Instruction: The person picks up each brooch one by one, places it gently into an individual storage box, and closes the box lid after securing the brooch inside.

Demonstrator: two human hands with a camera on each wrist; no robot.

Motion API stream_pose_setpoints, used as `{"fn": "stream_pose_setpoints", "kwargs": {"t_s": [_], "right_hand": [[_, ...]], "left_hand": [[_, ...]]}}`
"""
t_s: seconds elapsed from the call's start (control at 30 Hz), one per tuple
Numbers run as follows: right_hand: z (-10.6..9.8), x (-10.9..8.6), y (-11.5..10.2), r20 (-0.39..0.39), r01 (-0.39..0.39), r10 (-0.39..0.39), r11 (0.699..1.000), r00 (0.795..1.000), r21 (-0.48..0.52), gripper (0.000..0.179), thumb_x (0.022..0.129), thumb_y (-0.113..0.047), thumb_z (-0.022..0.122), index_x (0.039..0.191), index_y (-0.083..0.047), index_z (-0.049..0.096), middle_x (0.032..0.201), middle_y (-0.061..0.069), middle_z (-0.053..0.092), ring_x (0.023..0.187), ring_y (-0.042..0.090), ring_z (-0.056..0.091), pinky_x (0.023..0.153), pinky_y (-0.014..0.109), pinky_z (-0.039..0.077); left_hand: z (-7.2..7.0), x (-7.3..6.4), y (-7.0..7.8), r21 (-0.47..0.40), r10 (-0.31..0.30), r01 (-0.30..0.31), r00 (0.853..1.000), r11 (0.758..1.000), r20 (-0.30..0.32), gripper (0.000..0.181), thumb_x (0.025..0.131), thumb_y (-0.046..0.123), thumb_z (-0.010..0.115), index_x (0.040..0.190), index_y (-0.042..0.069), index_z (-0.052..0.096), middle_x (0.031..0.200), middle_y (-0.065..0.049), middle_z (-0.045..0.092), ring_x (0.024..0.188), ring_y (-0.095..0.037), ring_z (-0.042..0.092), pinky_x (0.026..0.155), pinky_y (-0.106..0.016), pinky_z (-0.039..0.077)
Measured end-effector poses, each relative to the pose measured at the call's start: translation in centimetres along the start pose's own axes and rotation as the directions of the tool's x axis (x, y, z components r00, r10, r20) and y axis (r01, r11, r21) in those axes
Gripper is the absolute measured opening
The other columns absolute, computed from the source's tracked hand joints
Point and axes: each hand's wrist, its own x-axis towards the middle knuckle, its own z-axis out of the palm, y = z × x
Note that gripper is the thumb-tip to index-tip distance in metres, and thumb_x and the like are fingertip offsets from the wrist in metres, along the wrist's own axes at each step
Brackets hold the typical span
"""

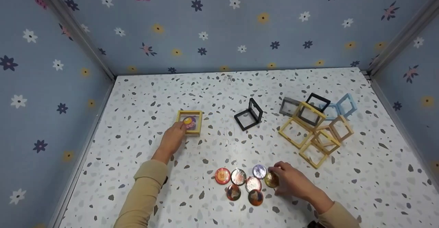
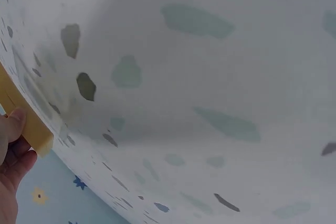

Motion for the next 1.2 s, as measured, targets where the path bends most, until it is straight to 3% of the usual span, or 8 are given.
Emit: {"fn": "stream_pose_setpoints", "kwargs": {"t_s": [0.13,0.23,0.37,0.5,0.67,0.87,1.2], "right_hand": [[0.1,-0.1,-0.1,0.014,-0.007,0.007,1.000,1.000,0.007,0.062,0.059,-0.022,0.080,0.113,-0.004,0.056,0.100,0.006,0.048,0.083,0.018,0.049,0.064,0.034,0.044],[0.2,-0.1,-0.2,0.015,-0.008,0.008,1.000,1.000,0.026,0.054,0.061,-0.019,0.079,0.110,-0.006,0.058,0.097,0.003,0.047,0.080,0.015,0.048,0.062,0.031,0.044],[0.4,-0.1,-0.3,-0.013,0.004,-0.004,0.999,1.000,0.041,0.044,0.064,-0.017,0.077,0.103,-0.007,0.060,0.094,0.001,0.047,0.077,0.012,0.048,0.061,0.029,0.044],[0.7,-0.1,-0.3,-0.043,0.024,-0.023,0.999,0.999,0.036,0.037,0.067,-0.015,0.075,0.100,-0.006,0.061,0.090,0.001,0.047,0.073,0.010,0.047,0.059,0.027,0.043],[0.9,0.0,-0.4,-0.069,0.070,-0.067,0.996,0.995,0.046,0.033,0.070,-0.013,0.073,0.099,-0.004,0.060,0.087,0.001,0.048,0.072,0.009,0.047,0.059,0.026,0.042],[1.2,0.0,-0.4,-0.108,0.110,-0.103,0.992,0.989,0.064,0.030,0.071,-0.011,0.070,0.098,-0.003,0.061,0.086,0.003,0.050,0.071,0.010,0.048,0.060,0.026,0.044],[1.3,0.0,-0.4,-0.100,0.092,-0.082,0.991,0.992,0.101,0.030,0.070,-0.009,0.070,0.098,-0.003,0.061,0.087,0.002,0.049,0.071,0.010,0.049,0.060,0.025,0.044]], "left_hand": [[0.2,-0.4,-1.3,-0.053,-0.077,0.078,0.997,0.996,0.025,0.029,0.085,-0.006,0.049,0.113,-0.011,0.047,0.114,-0.024,0.048,0.108,-0.034,0.047,0.091,-0.041,0.038],[0.3,-0.7,-2.0,-0.044,-0.096,0.098,0.995,0.994,0.036,0.030,0.085,-0.006,0.049,0.114,-0.011,0.046,0.114,-0.025,0.047,0.107,-0.035,0.046,0.090,-0.042,0.038],[0.2,-1.0,-2.8,-0.012,-0.099,0.099,0.994,0.995,0.057,0.033,0.081,-0.011,0.053,0.113,-0.012,0.046,0.114,-0.026,0.046,0.108,-0.036,0.045,0.090,-0.041,0.038],[0.1,-1.3,-3.3,-0.020,-0.115,0.118,0.989,0.993,0.094,0.048,0.070,-0.016,0.062,0.115,-0.013,0.045,0.116,-0.026,0.044,0.110,-0.037,0.043,0.092,-0.042,0.037],[0.1,-1.5,-3.9,-0.040,-0.156,0.160,0.983,0.986,0.093,0.038,0.080,-0.010,0.054,0.117,-0.012,0.046,0.117,-0.026,0.045,0.110,-0.036,0.044,0.091,-0.043,0.037],[0.5,-1.8,-4.5,0.005,-0.140,0.140,0.988,0.990,0.066,0.033,0.079,-0.011,0.056,0.111,-0.012,0.049,0.112,-0.024,0.048,0.105,-0.034,0.047,0.088,-0.041,0.041],[0.1,-2.0,-4.5,-0.004,-0.144,0.145,0.987,0.989,0.068,0.031,0.081,-0.010,0.053,0.113,-0.011,0.050,0.110,-0.024,0.050,0.103,-0.034,0.049,0.086,-0.042,0.042]]}}
